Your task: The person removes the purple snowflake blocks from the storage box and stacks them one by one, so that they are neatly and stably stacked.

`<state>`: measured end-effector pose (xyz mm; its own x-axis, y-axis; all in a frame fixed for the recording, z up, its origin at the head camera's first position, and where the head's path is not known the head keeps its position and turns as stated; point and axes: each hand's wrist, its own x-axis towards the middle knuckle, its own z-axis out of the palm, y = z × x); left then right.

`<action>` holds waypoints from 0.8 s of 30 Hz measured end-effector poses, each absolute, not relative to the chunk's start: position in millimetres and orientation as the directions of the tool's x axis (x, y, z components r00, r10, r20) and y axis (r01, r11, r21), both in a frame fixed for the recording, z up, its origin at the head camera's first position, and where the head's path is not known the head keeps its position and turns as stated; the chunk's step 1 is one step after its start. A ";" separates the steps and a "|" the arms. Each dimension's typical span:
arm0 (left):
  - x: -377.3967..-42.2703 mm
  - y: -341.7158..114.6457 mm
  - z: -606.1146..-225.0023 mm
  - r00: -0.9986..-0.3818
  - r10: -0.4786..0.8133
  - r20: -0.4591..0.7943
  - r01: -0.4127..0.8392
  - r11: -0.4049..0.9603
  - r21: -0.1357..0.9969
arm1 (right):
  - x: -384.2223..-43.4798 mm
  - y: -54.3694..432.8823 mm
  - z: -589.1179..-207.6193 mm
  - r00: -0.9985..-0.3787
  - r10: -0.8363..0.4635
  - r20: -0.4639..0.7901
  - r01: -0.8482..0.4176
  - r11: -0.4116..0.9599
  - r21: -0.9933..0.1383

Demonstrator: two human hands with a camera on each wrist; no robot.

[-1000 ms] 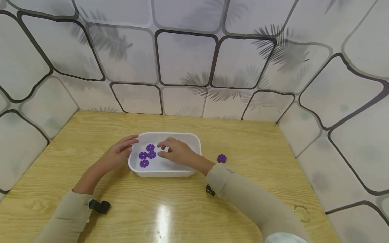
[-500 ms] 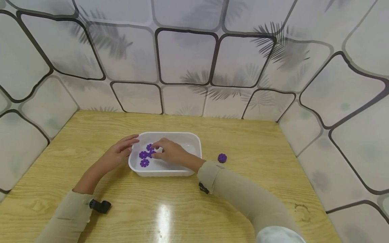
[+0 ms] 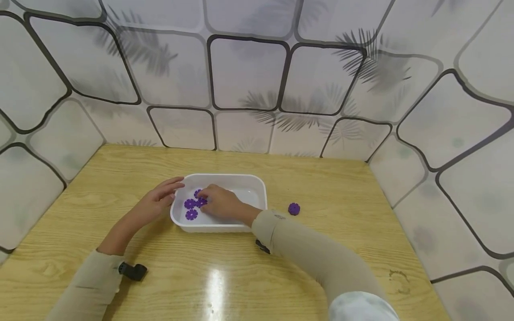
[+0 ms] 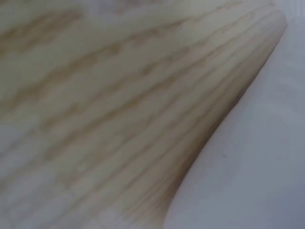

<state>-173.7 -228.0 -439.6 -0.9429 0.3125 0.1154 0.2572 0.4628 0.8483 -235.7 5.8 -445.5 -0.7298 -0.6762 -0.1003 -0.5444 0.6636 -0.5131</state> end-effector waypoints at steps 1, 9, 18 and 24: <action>-173.8 -227.8 -439.8 -0.942 0.313 0.117 0.259 0.461 0.849 | -235.2 5.0 -445.1 -0.732 -0.673 -0.108 -0.543 0.672 -0.504; -173.4 -228.0 -439.4 -0.945 0.309 0.104 0.245 0.463 0.852 | -235.9 0.9 -447.7 -0.746 -0.654 -0.124 -0.528 0.696 -0.487; -173.2 -227.7 -438.1 -0.946 0.306 0.110 0.250 0.468 0.848 | -236.6 -0.4 -448.5 -0.746 -0.655 -0.119 -0.531 0.693 -0.488; -173.4 -227.2 -437.7 -0.943 0.313 0.115 0.258 0.468 0.845 | -236.7 -0.9 -446.0 -0.751 -0.646 -0.137 -0.509 0.699 -0.503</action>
